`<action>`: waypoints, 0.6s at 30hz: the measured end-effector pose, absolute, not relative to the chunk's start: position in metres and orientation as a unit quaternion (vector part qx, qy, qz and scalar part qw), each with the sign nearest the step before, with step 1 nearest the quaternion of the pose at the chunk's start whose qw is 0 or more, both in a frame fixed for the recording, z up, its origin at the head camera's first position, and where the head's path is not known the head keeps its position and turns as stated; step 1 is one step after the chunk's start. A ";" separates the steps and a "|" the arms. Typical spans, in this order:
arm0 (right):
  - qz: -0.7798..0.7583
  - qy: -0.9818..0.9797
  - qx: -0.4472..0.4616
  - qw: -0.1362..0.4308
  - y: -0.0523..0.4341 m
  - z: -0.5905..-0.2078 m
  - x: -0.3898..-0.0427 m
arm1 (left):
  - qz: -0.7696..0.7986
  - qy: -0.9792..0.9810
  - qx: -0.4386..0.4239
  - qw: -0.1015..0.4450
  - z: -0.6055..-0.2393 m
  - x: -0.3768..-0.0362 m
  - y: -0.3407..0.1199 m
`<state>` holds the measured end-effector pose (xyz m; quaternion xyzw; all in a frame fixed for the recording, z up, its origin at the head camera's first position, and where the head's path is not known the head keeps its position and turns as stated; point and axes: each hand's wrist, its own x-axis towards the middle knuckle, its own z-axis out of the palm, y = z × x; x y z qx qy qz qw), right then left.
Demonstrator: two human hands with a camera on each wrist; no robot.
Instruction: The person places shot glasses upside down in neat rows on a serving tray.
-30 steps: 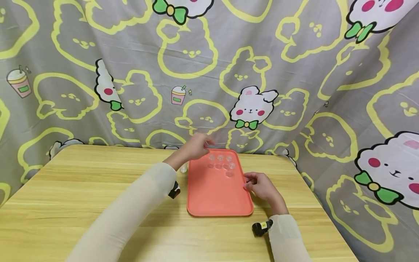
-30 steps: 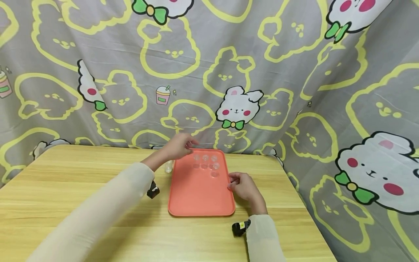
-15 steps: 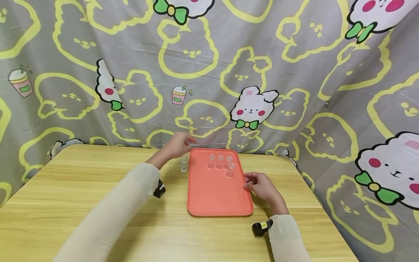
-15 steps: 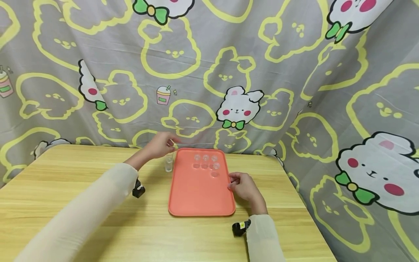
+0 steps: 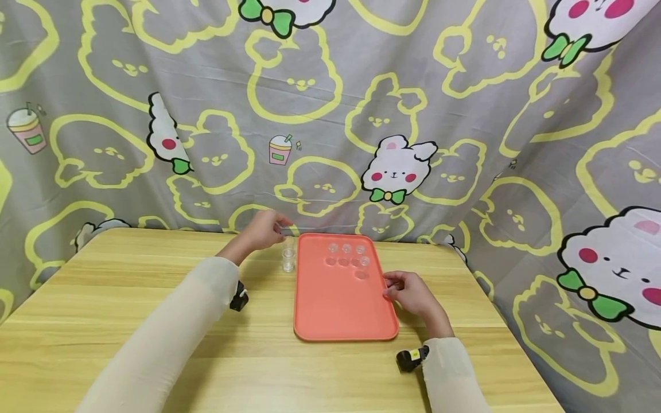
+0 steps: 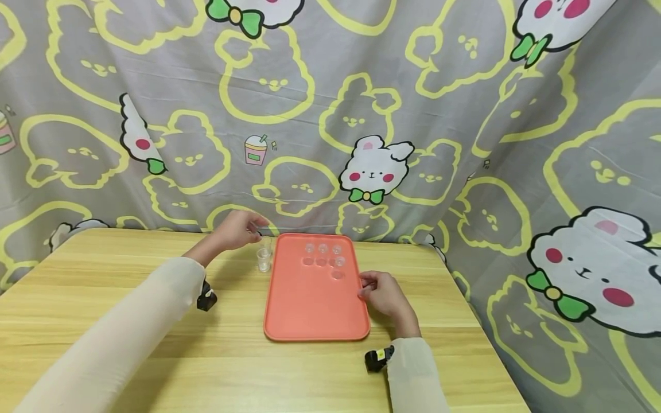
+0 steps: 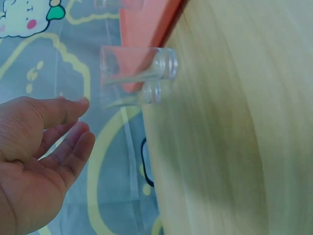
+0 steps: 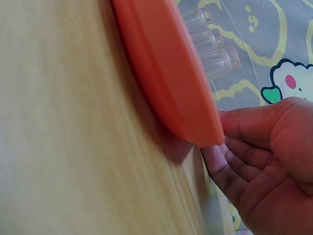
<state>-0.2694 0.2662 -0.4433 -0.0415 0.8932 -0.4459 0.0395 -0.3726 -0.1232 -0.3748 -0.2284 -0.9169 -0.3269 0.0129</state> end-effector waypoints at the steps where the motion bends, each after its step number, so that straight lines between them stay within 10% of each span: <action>1: -0.446 0.893 -0.041 0.040 0.266 -0.443 -0.269 | -0.324 -0.918 -0.228 0.012 -0.376 -0.373 -0.124; 18: -0.440 0.896 -0.050 0.036 0.269 -0.445 -0.273 | -0.321 -0.916 -0.241 -0.002 -0.399 -0.383 -0.132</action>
